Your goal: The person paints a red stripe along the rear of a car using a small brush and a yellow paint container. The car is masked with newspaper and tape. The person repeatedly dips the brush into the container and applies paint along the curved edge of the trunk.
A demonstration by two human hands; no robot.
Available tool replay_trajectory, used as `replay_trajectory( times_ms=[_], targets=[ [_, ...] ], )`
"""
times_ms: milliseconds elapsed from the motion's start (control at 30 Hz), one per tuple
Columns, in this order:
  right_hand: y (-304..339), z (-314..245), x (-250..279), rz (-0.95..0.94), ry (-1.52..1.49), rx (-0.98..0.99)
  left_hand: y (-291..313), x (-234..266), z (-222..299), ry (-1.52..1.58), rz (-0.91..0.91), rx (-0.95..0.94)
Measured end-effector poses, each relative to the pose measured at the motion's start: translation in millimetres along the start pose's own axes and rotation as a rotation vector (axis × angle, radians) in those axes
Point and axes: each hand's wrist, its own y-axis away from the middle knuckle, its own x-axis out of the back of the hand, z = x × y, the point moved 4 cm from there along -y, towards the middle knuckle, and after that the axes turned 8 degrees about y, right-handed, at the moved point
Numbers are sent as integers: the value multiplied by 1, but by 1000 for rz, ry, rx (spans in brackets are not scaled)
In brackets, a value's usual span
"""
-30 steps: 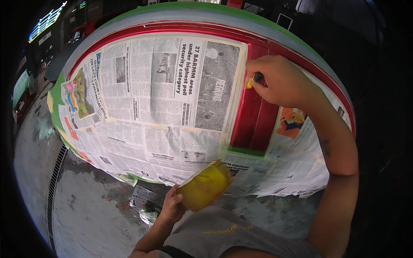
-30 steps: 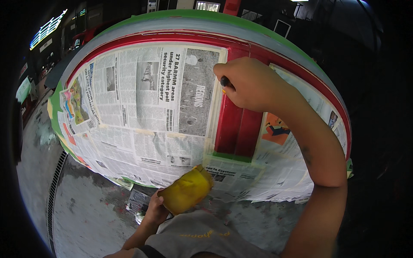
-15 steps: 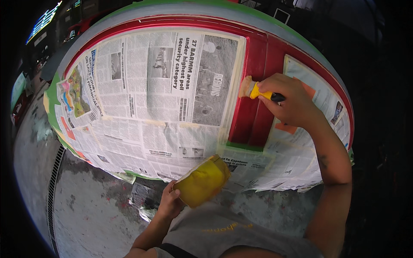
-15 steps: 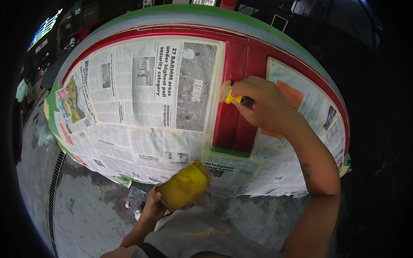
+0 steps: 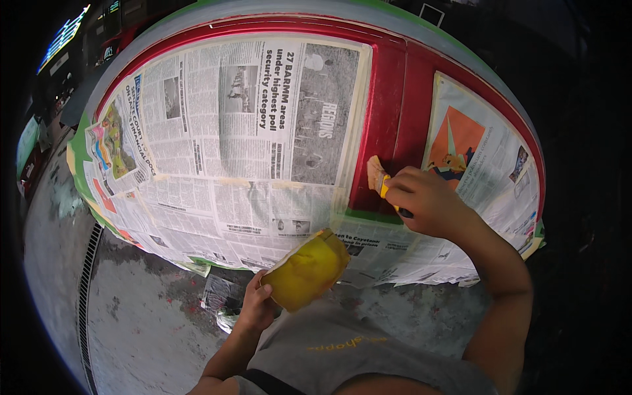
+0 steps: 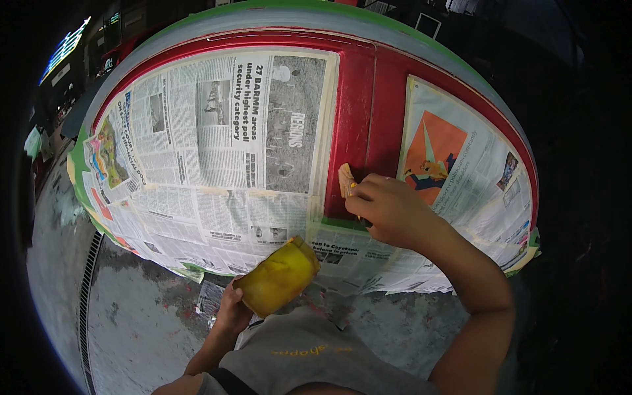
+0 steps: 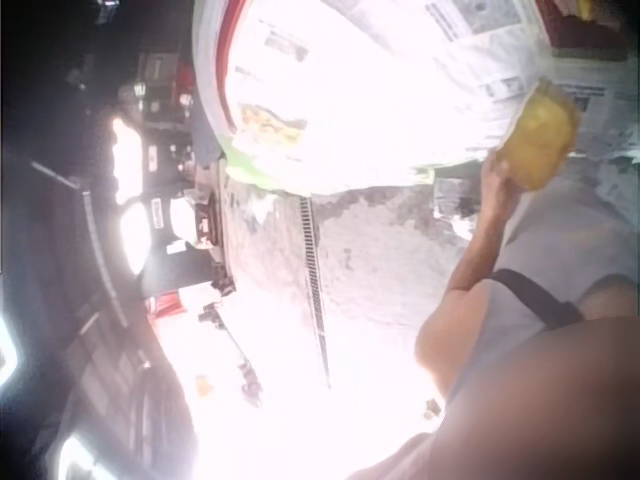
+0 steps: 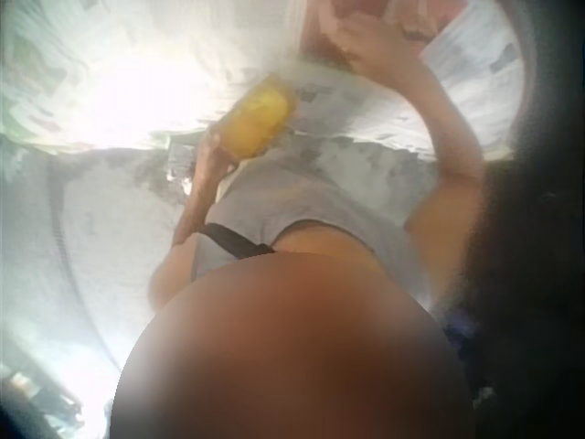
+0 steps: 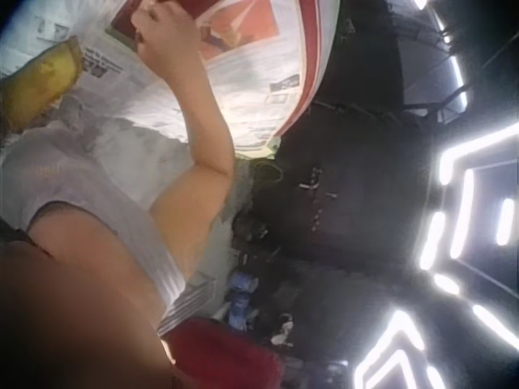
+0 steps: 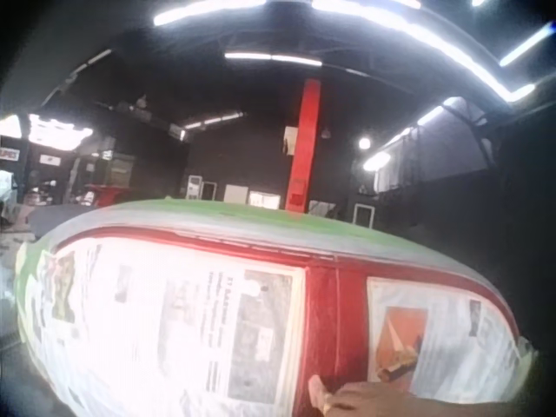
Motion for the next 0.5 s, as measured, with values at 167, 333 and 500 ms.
replay_trajectory(
  times_ms=[167, 333, 500],
  targets=[
    [-19, 46, 44, 36, -134, -222, 0, -8, -3, -15, 8, 3],
    [-31, 88, 68, 422, -171, -282, -2, -17, 5, -72, -6, 10],
    [-8, 52, 35, 272, 43, -122, 5, -26, 8, -95, 0, -53]
  ],
)
